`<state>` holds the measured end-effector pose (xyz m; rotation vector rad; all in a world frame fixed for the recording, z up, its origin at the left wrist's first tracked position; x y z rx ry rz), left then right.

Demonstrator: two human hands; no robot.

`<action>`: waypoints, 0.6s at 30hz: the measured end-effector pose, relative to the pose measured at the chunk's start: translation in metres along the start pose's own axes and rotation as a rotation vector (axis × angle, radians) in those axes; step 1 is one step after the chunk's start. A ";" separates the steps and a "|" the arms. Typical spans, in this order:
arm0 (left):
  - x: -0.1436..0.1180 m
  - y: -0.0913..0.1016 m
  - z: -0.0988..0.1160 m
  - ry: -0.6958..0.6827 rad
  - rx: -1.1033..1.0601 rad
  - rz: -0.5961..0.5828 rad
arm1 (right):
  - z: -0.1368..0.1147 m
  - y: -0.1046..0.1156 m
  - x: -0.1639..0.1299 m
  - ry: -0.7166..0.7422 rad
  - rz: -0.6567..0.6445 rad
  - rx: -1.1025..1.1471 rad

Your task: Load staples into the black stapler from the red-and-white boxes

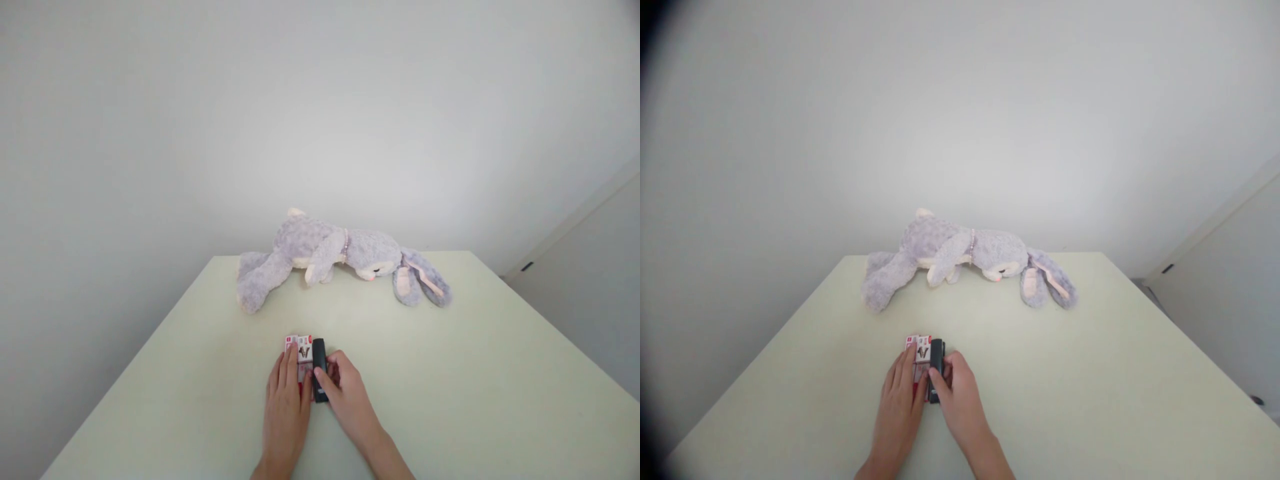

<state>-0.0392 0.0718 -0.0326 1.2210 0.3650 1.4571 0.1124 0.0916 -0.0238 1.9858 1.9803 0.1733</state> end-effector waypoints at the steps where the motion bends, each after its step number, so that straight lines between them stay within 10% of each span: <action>1: 0.000 0.000 -0.002 -0.014 0.006 -0.018 | 0.001 -0.002 -0.004 0.003 -0.010 0.032; 6: -0.008 0.014 -0.026 -0.027 0.081 -0.059 | -0.005 -0.024 -0.012 0.048 -0.028 0.099; 18: -0.050 0.092 -0.152 0.081 0.331 -0.106 | -0.043 -0.164 -0.012 0.126 -0.129 0.098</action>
Point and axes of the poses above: each hand's wrist, its own x-axis towards the middle knuckle, its own y-axis out of the back of the hand, z = x × y, the point moved 3 cm from there along x, towards the middle knuckle, and after that the axes turned 12 degrees about -y, right-handed, at the moved point
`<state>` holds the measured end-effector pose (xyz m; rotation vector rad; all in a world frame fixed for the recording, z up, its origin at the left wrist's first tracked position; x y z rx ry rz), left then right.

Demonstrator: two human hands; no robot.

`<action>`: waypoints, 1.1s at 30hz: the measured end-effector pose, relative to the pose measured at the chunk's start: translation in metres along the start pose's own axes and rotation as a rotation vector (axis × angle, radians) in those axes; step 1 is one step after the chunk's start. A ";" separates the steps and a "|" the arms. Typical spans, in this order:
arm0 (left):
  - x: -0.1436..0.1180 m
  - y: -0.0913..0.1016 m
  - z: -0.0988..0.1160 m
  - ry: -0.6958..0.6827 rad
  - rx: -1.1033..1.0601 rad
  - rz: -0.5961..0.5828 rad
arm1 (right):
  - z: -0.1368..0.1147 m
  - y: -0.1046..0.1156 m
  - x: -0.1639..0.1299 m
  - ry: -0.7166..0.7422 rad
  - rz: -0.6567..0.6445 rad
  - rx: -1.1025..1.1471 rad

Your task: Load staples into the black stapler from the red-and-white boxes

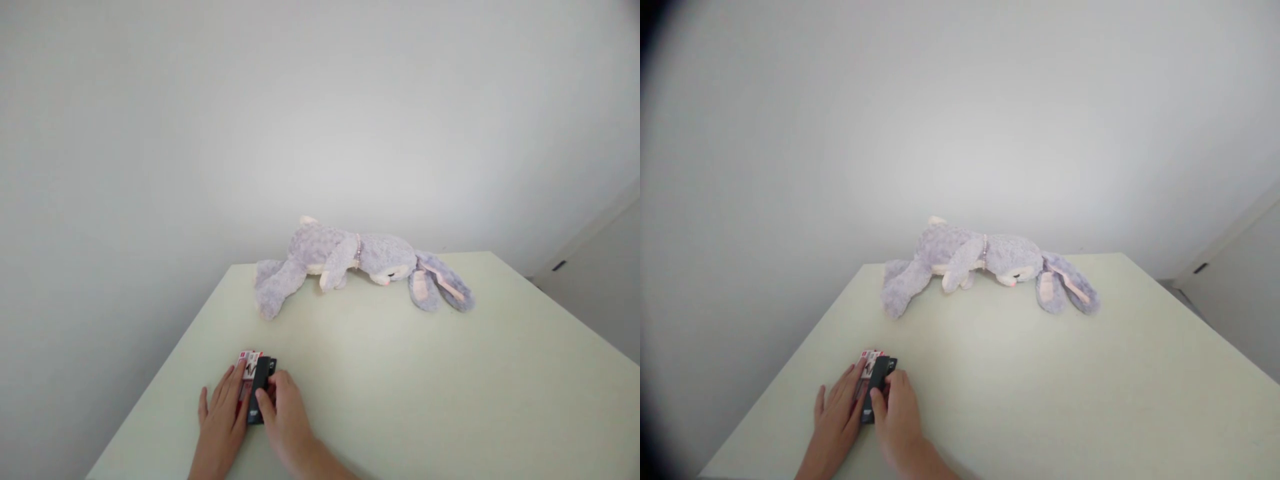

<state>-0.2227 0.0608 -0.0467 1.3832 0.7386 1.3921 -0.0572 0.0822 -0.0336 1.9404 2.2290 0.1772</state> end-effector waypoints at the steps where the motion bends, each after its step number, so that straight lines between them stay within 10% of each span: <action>1: 0.001 0.003 -0.003 0.018 -0.004 -0.009 | -0.002 -0.003 0.001 -0.001 -0.003 0.011; 5: 0.009 0.027 0.005 0.093 -0.004 0.079 | -0.005 0.021 -0.001 -0.032 0.013 0.000; 9: 0.009 0.048 0.050 0.099 -0.016 0.375 | 0.009 0.101 -0.021 0.006 0.150 -0.107; 16: 0.015 -0.014 0.178 -0.255 -0.262 0.122 | 0.057 0.221 -0.064 0.052 0.300 -0.719; 21: 0.016 -0.045 0.209 -0.344 -0.096 0.024 | 0.061 0.224 -0.070 0.053 0.303 -0.992; 33: 0.015 -0.043 0.209 -0.344 -0.070 0.007 | 0.054 0.214 -0.068 0.099 0.295 -1.010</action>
Point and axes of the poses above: each hand's wrist, its own x-axis towards the middle knuckle, its own y-axis out of the back of the hand, z = x × y, the point moved 3 cm from there along x, towards the middle knuckle, and after that the axes turned 12 degrees about -y, right-handed, at the moved point
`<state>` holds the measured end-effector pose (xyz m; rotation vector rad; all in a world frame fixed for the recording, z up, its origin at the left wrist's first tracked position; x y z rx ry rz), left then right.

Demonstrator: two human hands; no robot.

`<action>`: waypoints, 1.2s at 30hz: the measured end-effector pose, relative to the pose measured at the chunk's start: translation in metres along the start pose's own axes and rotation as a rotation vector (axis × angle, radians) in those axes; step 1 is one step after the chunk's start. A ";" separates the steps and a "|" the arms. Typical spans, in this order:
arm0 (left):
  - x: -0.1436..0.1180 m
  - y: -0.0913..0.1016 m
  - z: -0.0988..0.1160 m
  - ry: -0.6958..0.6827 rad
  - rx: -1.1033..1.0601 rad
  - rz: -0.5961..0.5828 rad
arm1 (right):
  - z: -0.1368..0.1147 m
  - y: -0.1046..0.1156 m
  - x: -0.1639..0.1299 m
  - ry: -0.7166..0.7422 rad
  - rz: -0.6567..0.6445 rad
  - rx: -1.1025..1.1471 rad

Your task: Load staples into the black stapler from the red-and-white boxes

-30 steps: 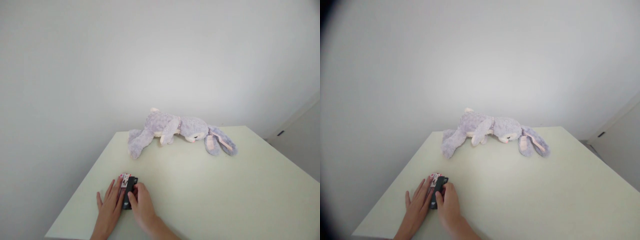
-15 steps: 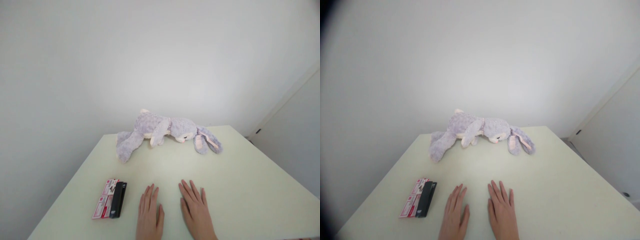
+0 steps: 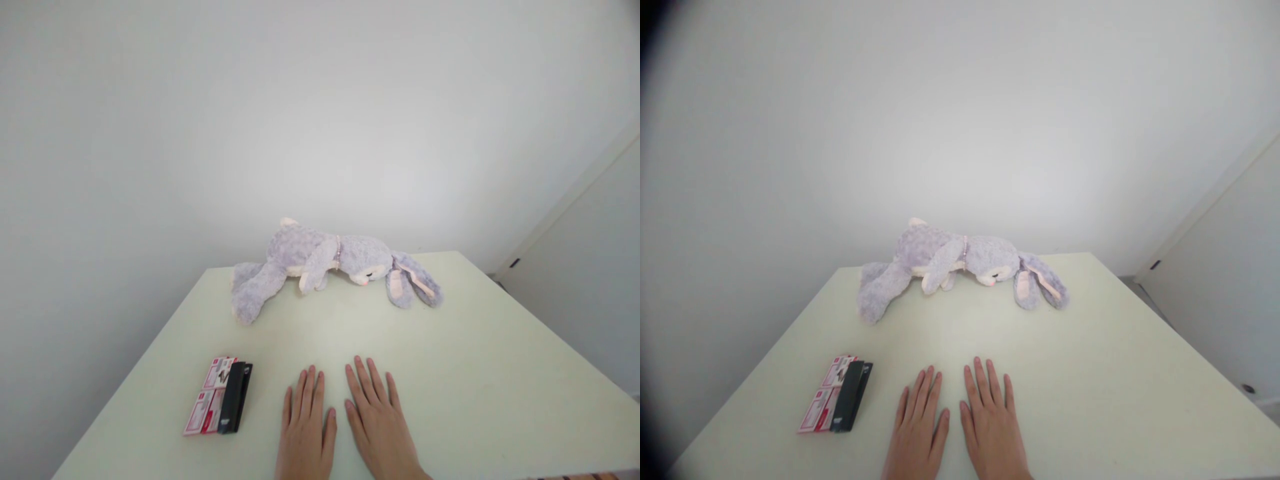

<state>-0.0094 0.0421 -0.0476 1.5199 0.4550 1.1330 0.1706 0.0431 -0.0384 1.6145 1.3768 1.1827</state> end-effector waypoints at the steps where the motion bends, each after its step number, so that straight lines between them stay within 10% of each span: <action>1: 0.000 0.000 0.000 0.001 -0.004 -0.002 | 0.000 0.000 0.000 0.000 0.005 0.005; 36: 0.002 -0.001 0.001 -0.034 0.124 0.006 | -0.003 -0.001 0.000 -0.004 -0.016 -0.128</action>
Point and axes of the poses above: each hand's wrist, its own x-axis towards the middle knuckle, its own y-axis out of the back of the hand, z = x × y, the point moved 3 cm from there along x, towards the middle knuckle, and after that the axes turned 12 degrees about -y, right-handed, at the moved point
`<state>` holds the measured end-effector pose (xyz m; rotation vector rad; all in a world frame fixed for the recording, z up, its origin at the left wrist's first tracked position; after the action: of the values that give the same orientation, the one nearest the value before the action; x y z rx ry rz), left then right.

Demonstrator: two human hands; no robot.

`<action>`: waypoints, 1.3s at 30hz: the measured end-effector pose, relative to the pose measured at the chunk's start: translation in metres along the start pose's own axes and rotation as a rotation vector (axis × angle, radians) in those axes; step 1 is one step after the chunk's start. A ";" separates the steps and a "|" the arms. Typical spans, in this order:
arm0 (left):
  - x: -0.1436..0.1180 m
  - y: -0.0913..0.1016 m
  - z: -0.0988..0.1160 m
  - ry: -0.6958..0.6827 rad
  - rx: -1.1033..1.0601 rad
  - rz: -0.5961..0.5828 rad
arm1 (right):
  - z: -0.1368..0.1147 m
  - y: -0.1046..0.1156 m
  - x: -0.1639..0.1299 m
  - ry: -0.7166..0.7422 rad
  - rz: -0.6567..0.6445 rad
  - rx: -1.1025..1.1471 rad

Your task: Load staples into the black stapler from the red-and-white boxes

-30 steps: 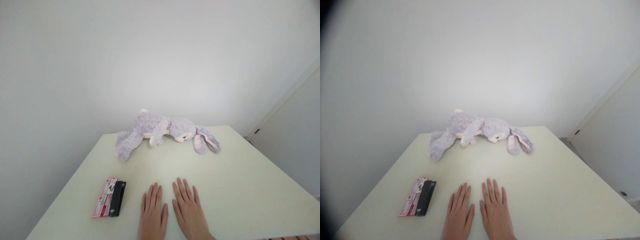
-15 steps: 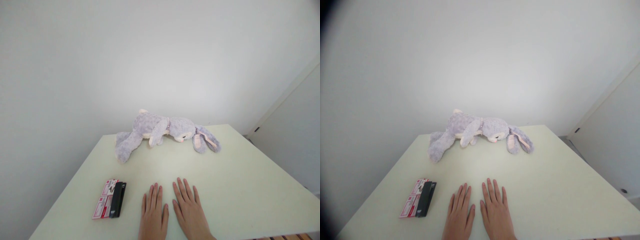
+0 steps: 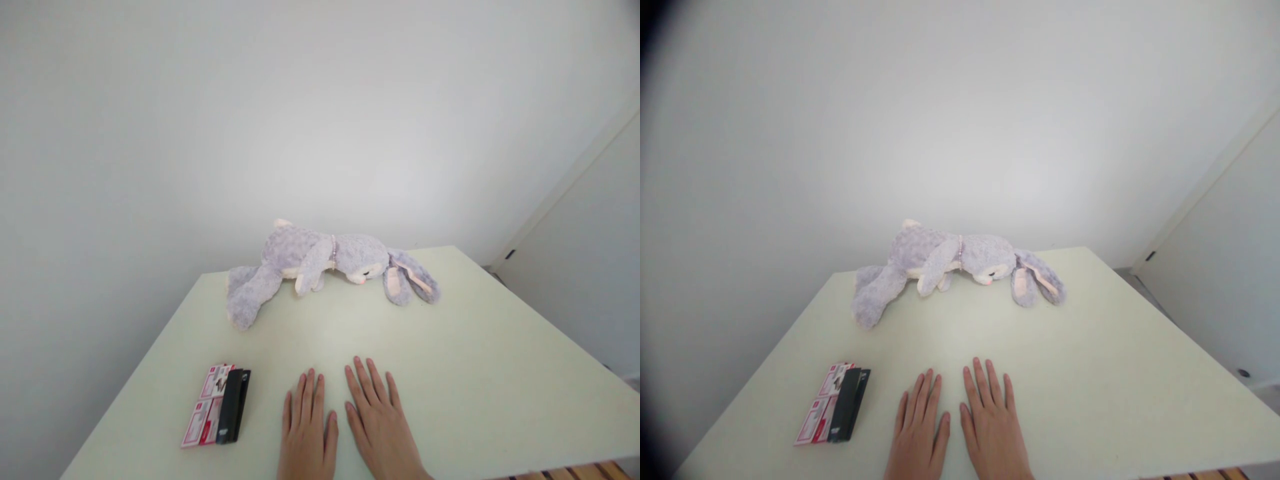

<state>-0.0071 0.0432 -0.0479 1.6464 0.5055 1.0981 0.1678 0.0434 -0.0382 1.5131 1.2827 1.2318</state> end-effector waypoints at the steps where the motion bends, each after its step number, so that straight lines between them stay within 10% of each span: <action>1: 0.000 0.000 0.000 0.003 0.000 -0.001 | 0.000 0.000 0.000 0.002 -0.001 -0.001; 39: -0.001 0.003 -0.001 0.034 -0.053 -0.043 | -0.001 0.004 -0.001 0.000 -0.026 -0.011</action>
<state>-0.0088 0.0413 -0.0457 1.5661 0.5277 1.1007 0.1680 0.0420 -0.0346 1.4845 1.2898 1.2200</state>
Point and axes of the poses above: each hand's wrist, its own x-axis towards the middle knuckle, its own y-axis out of the back of the hand, z = x × y, the point moved 3 cm from there along x, towards the middle knuckle, and after that the axes turned 12 degrees about -y, right-handed, at the moved point
